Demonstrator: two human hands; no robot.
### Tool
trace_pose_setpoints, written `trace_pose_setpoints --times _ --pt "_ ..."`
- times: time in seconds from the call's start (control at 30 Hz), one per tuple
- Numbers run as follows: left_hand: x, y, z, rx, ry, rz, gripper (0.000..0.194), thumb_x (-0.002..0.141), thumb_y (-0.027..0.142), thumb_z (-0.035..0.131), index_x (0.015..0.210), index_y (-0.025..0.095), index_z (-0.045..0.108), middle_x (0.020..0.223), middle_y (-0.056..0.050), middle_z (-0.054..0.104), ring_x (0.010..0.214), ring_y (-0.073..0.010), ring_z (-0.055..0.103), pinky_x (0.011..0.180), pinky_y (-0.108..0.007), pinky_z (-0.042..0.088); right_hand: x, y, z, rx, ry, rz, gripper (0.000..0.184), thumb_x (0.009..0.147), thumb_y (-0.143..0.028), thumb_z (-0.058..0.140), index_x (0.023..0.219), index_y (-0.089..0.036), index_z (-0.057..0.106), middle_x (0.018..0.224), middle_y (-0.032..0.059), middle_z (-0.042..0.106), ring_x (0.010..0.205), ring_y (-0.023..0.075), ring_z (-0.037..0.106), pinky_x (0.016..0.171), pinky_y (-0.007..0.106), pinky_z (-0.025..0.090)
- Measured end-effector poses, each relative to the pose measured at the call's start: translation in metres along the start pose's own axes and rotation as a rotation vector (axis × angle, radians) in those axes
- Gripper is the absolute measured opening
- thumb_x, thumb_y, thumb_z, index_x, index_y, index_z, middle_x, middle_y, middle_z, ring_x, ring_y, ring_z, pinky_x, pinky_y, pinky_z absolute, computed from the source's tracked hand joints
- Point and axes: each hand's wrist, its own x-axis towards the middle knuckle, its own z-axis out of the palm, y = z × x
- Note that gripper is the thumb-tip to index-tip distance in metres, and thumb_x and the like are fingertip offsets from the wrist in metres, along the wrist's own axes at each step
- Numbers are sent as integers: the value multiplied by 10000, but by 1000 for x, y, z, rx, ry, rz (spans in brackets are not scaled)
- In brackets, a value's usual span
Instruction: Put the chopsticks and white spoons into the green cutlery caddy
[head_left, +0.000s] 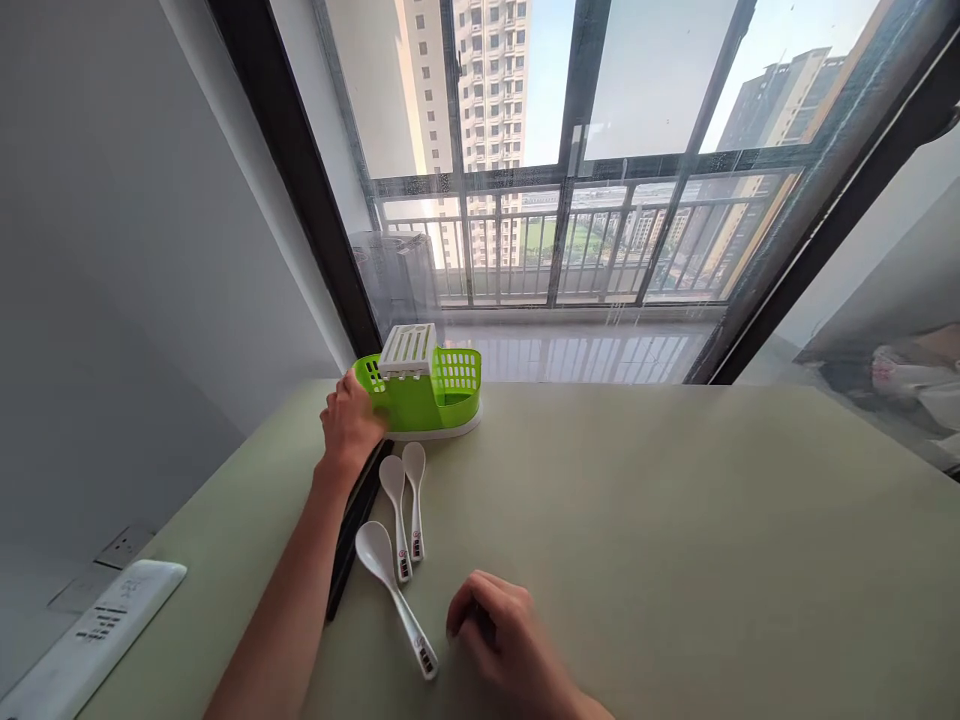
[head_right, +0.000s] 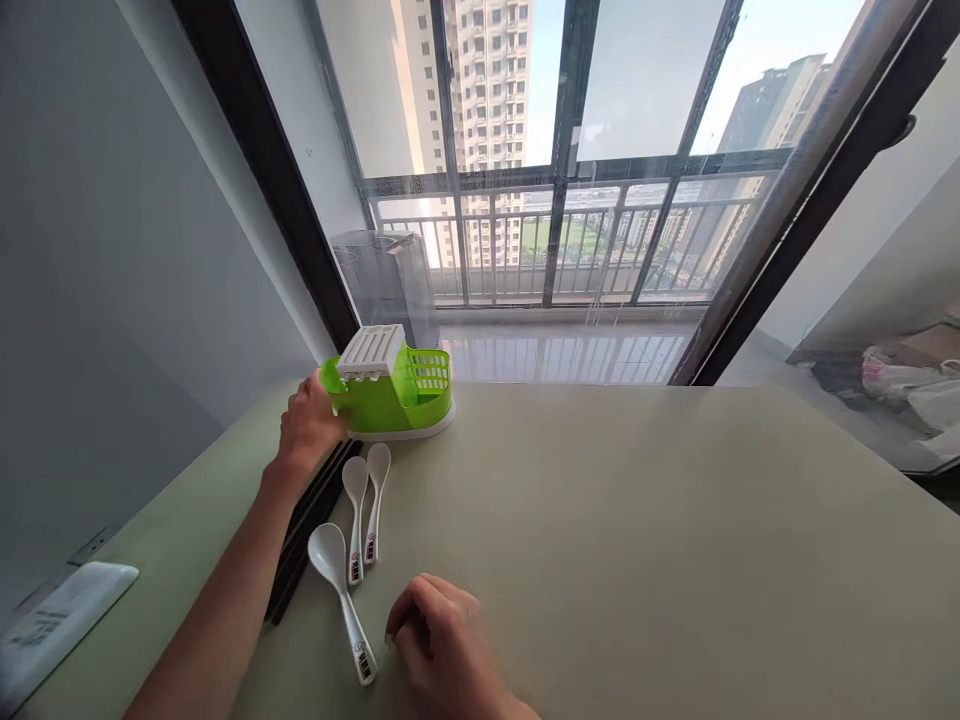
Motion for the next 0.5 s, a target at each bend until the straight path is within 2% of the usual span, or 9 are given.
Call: trace_pose_setpoints --times 0.13,0.23,0.37,0.43,0.5 --pt "-3 18 -7 -97 159 86 864 772 42 573 1546 23 190 1629 -318 194 1524 -437 216 1197 -583 308 0 0 0 9 6 6 236 686 -18 464 723 -200 610 711 -23 588 625 105 488 595 210 331" --pt "-12 41 -21 -220 320 257 815 794 26 543 1541 95 224 1664 -259 128 1560 -373 135 1238 -546 264 1 2 1 23 10 3 241 687 -17 464 720 -201 617 700 -28 579 616 103 486 587 211 326" --pt "-39 81 -46 -360 428 521 559 862 78 504 1400 218 442 1647 -134 257 1539 -296 239 1216 -516 328 2 0 2 53 28 10 236 691 -28 463 719 -197 625 672 -36 554 595 99 465 574 216 316" --pt "-57 102 -54 -419 414 636 429 883 104 508 1295 221 525 1576 -108 388 1504 -283 314 1200 -524 352 4 -3 1 87 38 21 232 692 -37 458 705 -196 626 655 -36 557 592 100 463 572 218 321" --pt "-78 120 -54 -503 325 791 309 920 124 492 1198 225 582 1445 -83 540 1441 -250 415 1186 -492 378 7 -5 -4 156 24 37 227 696 -52 453 697 -196 629 652 -30 587 593 104 479 574 218 344"
